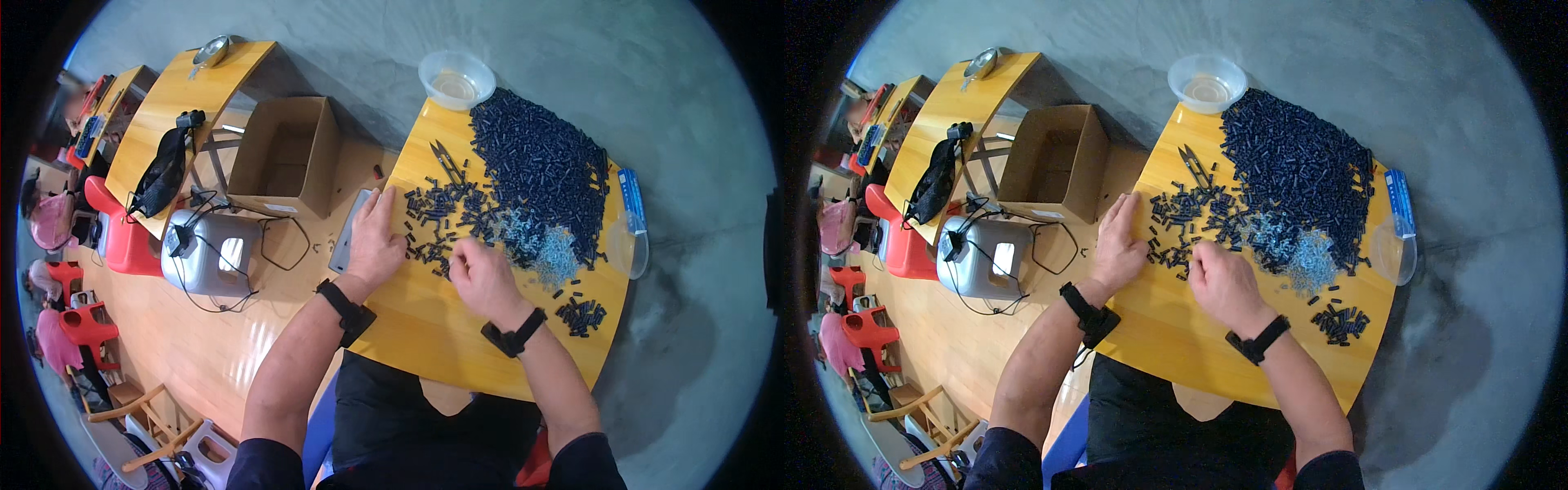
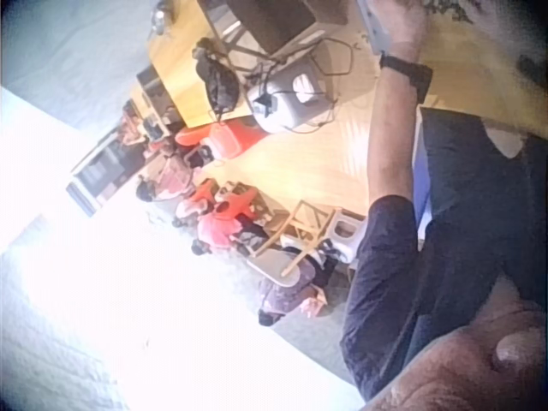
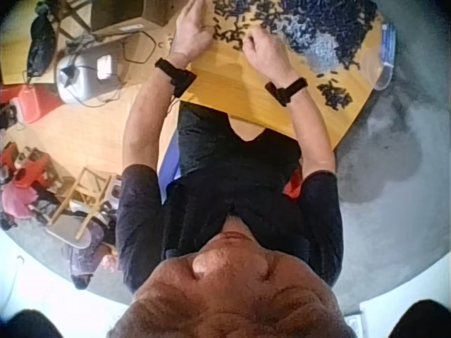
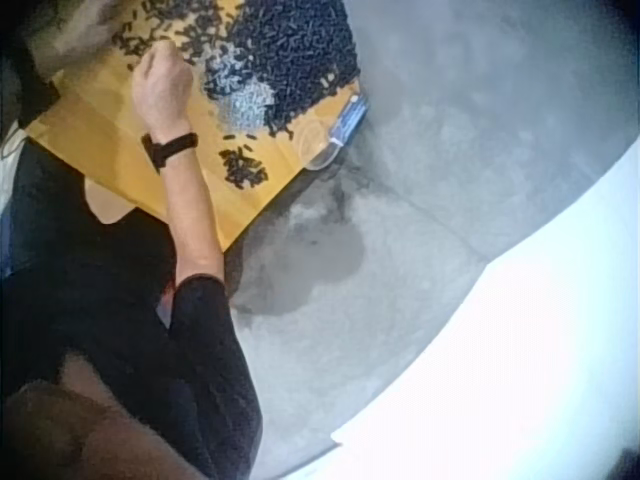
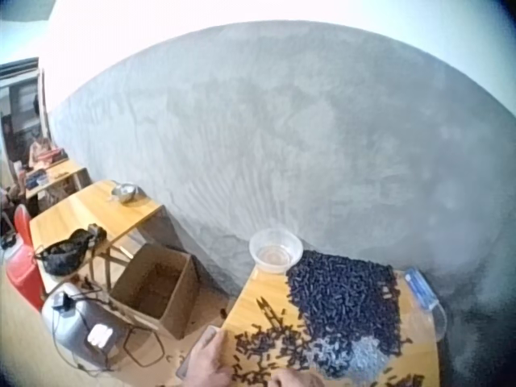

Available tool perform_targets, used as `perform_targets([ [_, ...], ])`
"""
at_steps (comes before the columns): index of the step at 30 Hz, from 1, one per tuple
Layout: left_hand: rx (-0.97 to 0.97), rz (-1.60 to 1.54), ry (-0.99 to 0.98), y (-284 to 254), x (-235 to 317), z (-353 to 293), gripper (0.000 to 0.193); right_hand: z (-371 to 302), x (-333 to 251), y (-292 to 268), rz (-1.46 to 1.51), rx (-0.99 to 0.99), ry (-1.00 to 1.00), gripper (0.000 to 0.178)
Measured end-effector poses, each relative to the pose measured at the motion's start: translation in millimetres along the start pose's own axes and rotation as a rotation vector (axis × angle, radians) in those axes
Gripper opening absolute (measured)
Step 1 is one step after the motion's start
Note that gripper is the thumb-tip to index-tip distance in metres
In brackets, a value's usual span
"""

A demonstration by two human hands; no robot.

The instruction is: Manually assembling small blue plastic inserts into black plastic housings at a workstation.

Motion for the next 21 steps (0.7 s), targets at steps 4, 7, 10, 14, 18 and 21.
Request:
perform_targets([
  [4,-0.064,0.046,-0.022,2.5,4.8,-0.1,0.070,28.7,-3.2,-14.4,-0.132,-0.016,-0.090,0.014],
  [7,-0.100,0.086,0.025,6.1,4.9,0.1,0.070,48.7,-7.5,-9.2,-0.214,-0.060,-0.081,0.016],
  [10,-0.105,0.108,0.056,5.8,8.0,-0.8,0.068,62.3,-10.3,-1.4,-0.305,-0.114,-0.065,0.014],
  [14,-0.113,0.040,0.003,4.6,7.2,0.5,0.067,69.9,-5.5,5.8,-0.355,-0.186,-0.023,0.018],
  [18,-0.094,0.023,-0.019,5.5,2.1,0.9,0.066,69.4,-6.8,6.9,-0.408,-0.179,-0.073,0.015],
  [21,-0.031,-0.193,-0.034,4.0,-10.6,-0.4,0.065,68.5,-8.8,8.4,-0.448,-0.160,-0.100,0.011],
])
Point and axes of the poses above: each hand's wrist, its own z-axis towards the middle knuckle, its own y-axis out of the palm, x = y × z, the point moved 8 cm from there along z, towards the middle knuckle, and after that the axes turned 9 degrees about -x, right-handed, at the moved point
